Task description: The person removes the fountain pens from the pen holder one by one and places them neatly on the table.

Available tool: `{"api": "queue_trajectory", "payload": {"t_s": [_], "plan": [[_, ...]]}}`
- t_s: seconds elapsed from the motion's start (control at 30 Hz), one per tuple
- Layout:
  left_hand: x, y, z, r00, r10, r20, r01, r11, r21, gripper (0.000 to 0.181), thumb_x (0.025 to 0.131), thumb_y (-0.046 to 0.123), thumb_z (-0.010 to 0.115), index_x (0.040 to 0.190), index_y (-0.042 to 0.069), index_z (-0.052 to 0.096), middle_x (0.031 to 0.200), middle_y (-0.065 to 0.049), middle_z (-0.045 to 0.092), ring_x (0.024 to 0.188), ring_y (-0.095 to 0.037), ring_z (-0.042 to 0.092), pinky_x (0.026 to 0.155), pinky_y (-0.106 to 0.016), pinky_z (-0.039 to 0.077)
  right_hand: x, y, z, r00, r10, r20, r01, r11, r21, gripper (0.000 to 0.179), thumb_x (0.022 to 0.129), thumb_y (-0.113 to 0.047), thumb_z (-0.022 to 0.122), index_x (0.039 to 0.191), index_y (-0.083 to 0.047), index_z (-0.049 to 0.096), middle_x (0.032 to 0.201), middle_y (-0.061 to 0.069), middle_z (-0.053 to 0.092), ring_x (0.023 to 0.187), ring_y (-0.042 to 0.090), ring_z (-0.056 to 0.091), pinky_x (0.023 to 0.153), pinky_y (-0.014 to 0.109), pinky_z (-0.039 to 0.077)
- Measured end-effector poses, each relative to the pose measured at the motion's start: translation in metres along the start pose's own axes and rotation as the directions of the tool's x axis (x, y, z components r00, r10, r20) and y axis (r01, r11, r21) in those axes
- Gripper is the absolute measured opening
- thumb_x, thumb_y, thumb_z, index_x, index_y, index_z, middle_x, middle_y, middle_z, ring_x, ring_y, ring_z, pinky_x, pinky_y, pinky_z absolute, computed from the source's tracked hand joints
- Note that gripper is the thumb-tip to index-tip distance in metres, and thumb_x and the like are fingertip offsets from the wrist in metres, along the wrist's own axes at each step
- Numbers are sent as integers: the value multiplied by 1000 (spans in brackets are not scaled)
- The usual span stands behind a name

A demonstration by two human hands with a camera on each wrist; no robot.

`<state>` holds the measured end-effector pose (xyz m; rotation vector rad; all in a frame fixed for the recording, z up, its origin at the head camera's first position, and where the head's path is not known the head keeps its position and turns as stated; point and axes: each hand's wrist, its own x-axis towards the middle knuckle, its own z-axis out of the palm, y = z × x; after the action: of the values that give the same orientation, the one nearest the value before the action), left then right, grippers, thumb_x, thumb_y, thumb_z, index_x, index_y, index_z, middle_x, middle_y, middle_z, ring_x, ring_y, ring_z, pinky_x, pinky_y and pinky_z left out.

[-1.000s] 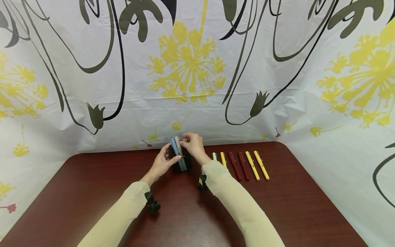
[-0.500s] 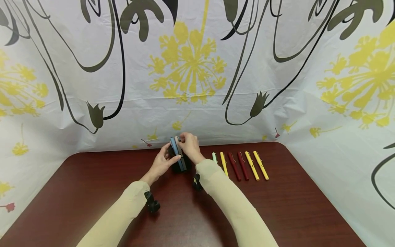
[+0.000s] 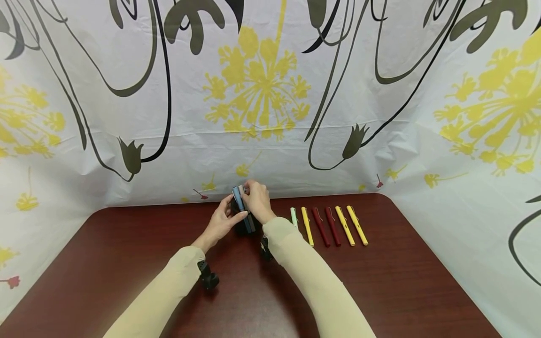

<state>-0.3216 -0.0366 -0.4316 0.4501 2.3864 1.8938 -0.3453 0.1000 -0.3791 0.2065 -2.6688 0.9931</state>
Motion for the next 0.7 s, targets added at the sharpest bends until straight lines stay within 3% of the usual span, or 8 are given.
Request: {"api": "queue_trajectory", "payload": {"t_s": [0.23,0.7], "plan": [[-15,29,-4,1000,11,29,-11,1000,8,79,90,19,66,149,0,17,145,-27,34,131,-41,39,101,-51,40,0,-2,1,1000,13,1,-13,1000,-12,19,88,-11,67,106,-4,65,96,13,68,84,24,67,68,33,56],[-18,31,-4,999,-4,36,4,1000,5,81,90,21,66,150,2,16,148,-25,31,133,-39,37,103,-50,38,1,-1,4,999,45,28,-44,999,-16,17,90,-15,65,103,-4,65,89,11,68,73,22,64,60,30,54]]}}
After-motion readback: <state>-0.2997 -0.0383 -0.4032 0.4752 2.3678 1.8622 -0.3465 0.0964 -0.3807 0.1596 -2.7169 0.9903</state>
